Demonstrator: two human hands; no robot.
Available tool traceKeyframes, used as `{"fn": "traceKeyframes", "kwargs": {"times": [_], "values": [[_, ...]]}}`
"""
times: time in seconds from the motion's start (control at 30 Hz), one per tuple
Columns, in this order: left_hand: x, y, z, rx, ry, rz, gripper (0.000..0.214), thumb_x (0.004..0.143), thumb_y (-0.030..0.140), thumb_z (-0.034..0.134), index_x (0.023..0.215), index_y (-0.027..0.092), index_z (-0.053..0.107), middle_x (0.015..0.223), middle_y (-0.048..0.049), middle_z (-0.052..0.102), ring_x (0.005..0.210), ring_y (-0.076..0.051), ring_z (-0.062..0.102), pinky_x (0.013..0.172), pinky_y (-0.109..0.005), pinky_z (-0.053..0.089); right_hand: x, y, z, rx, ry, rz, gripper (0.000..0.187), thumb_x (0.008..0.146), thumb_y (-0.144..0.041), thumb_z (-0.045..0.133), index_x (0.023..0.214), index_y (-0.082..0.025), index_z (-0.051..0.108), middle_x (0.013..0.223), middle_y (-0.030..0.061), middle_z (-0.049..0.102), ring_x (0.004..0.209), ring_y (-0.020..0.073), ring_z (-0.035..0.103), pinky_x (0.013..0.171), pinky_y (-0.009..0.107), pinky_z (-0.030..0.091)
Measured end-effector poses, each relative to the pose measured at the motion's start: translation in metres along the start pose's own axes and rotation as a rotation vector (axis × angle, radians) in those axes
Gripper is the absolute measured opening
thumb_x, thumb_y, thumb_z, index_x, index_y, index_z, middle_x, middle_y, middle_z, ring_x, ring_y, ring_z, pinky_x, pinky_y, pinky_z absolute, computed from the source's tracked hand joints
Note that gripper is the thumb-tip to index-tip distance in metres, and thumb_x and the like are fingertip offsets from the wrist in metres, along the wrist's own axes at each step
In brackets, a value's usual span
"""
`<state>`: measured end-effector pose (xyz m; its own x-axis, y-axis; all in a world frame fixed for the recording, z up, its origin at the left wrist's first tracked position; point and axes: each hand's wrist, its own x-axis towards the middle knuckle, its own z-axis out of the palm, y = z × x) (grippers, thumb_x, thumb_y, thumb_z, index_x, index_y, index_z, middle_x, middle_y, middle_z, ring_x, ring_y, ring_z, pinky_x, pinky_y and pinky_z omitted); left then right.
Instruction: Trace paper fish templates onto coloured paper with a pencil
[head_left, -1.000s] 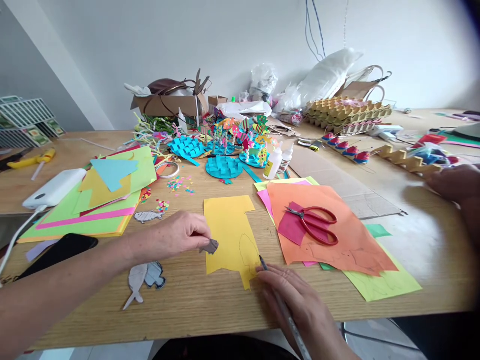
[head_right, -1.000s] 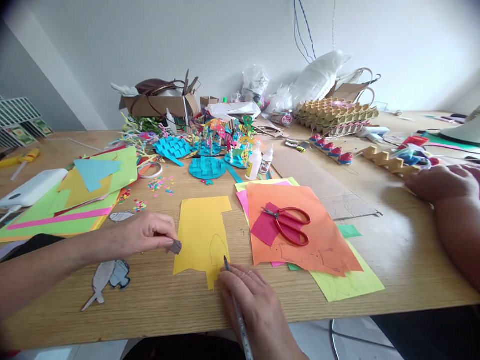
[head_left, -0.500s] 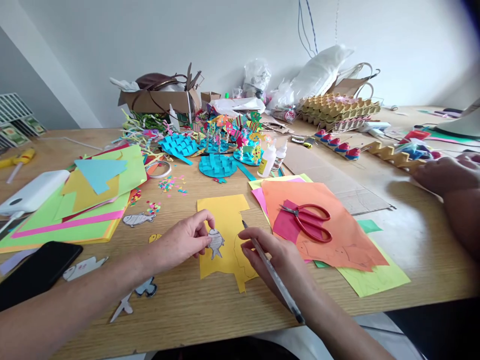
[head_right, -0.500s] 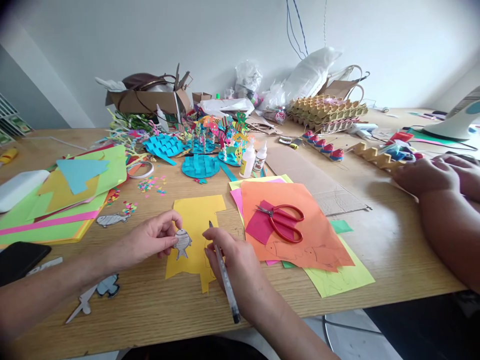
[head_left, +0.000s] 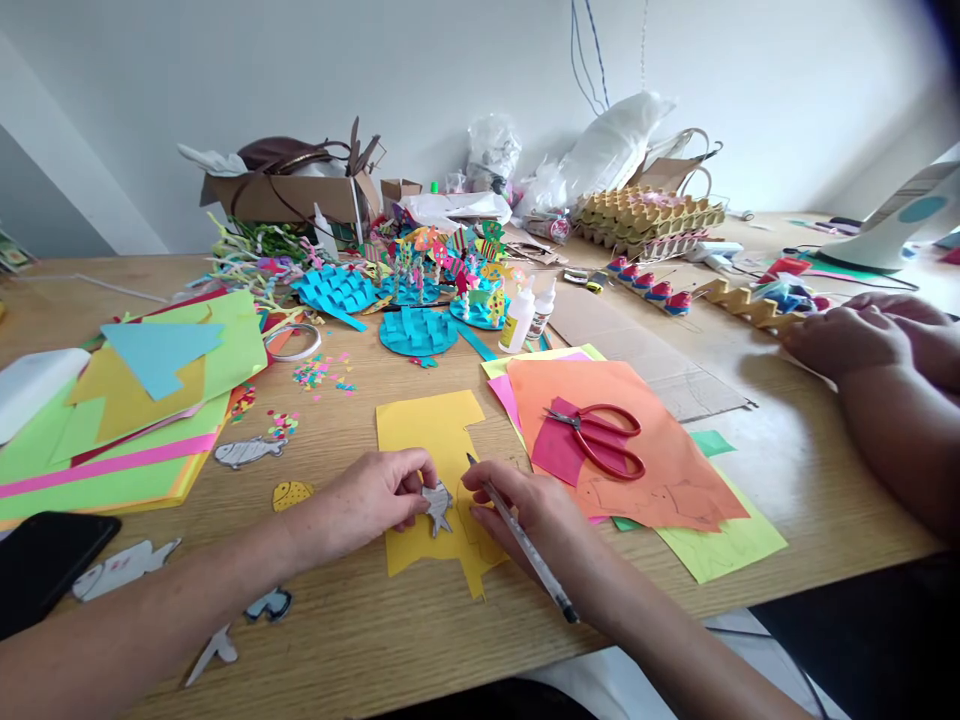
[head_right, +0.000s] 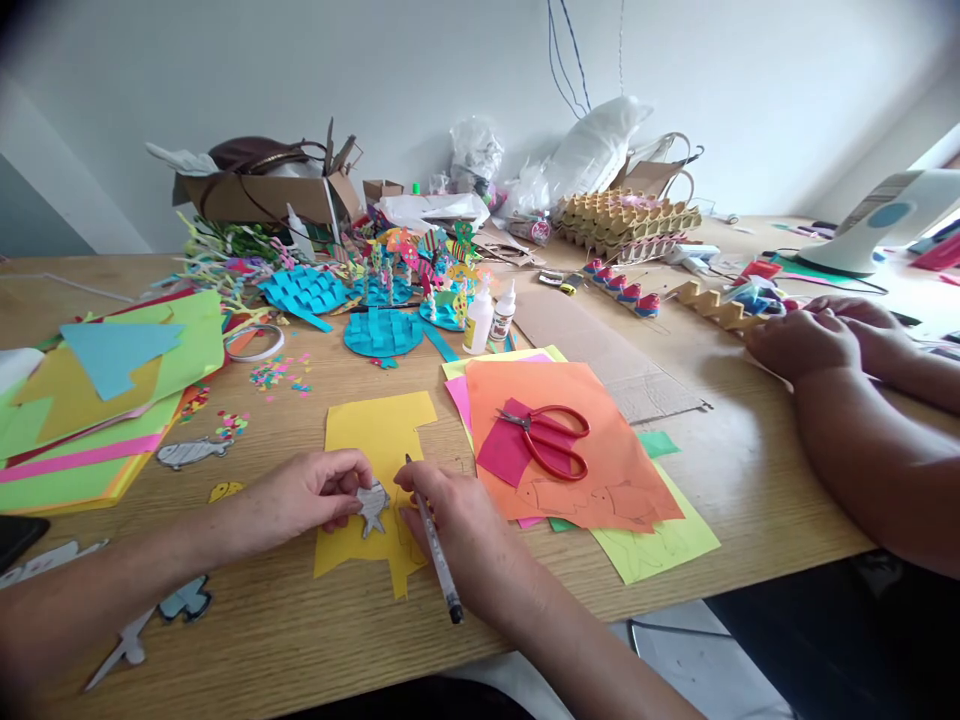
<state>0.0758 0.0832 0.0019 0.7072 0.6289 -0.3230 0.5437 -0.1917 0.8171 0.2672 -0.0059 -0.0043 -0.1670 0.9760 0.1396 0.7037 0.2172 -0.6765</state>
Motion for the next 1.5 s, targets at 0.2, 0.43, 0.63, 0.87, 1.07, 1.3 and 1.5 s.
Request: {"fn": "traceKeyframes", "kwargs": {"times": [0.2,0.43,0.63,0.87,1.07,1.3,1.5], "values": [[0.003,-0.002,-0.002,0.177,0.009,0.064,0.011,0.078,0.025,0.052,0.087,0.021,0.057,0.064,0.0057,0.053,0.060,-0.013,0.050,0.053,-0.022,0.034,-0.008,-0.003,-0.002,-0.017,-0.066,0.021,0.023,0.084,-0.007,0.047,0.100,-0.019,0.057,0.087,0.0037,0.067,0.074,0.0160,0.063,0.061,0.024,0.043],[-0.002,0.003,-0.006,0.444,-0.014,0.109,0.023,0.078,0.017,0.052,0.101,0.022,0.055,0.067,0.0053,0.056,0.061,-0.014,0.055,0.055,-0.023,0.036,-0.007,0.000,0.001,-0.024,-0.054,0.011,0.024,0.083,-0.006,0.047,0.101,-0.018,0.058,0.088,0.0044,0.067,0.076,0.0171,0.063,0.062,0.024,0.044],[-0.009,0.001,0.000,0.597,0.052,0.136,0.039,0.079,0.016,0.057,0.116,0.022,0.052,0.108,-0.0048,0.057,0.098,-0.021,0.056,0.083,-0.032,0.043,-0.007,-0.001,-0.002,-0.041,-0.058,-0.002,0.022,0.086,-0.009,0.046,0.103,-0.019,0.057,0.092,0.0044,0.068,0.079,0.0170,0.064,0.065,0.025,0.045],[-0.010,0.007,0.004,0.655,0.006,0.183,0.024,0.083,0.017,0.057,0.107,0.021,0.056,0.103,-0.0042,0.053,0.097,-0.022,0.054,0.084,-0.034,0.045,-0.007,0.000,-0.001,-0.151,-0.052,-0.020,0.026,0.083,-0.006,0.048,0.105,-0.018,0.058,0.092,0.0071,0.067,0.082,0.0195,0.062,0.068,0.028,0.046],[-0.008,0.010,0.004,0.652,-0.034,0.213,0.018,0.086,0.015,0.053,0.103,0.019,0.057,0.102,-0.0042,0.054,0.094,-0.020,0.055,0.083,-0.032,0.044,-0.006,-0.002,0.001,-0.184,-0.050,-0.050,0.026,0.083,-0.003,0.049,0.103,-0.016,0.059,0.094,0.0088,0.067,0.086,0.0204,0.062,0.072,0.030,0.047],[-0.008,0.011,0.006,0.660,-0.021,0.225,0.016,0.087,0.016,0.052,0.101,0.018,0.058,0.100,-0.0046,0.055,0.093,-0.020,0.055,0.082,-0.032,0.044,-0.008,-0.004,0.001,-0.189,-0.044,-0.064,0.026,0.082,-0.002,0.048,0.102,-0.016,0.058,0.092,0.0079,0.067,0.084,0.0193,0.061,0.071,0.029,0.046],[-0.011,0.004,0.001,0.611,-0.002,0.255,0.023,0.087,0.014,0.046,0.106,0.021,0.056,0.103,-0.0044,0.058,0.096,-0.020,0.056,0.084,-0.032,0.043,-0.007,-0.004,0.001,-0.201,-0.047,-0.062,0.026,0.081,-0.002,0.050,0.101,-0.016,0.058,0.091,0.0077,0.066,0.083,0.0194,0.060,0.069,0.029,0.046]]}}
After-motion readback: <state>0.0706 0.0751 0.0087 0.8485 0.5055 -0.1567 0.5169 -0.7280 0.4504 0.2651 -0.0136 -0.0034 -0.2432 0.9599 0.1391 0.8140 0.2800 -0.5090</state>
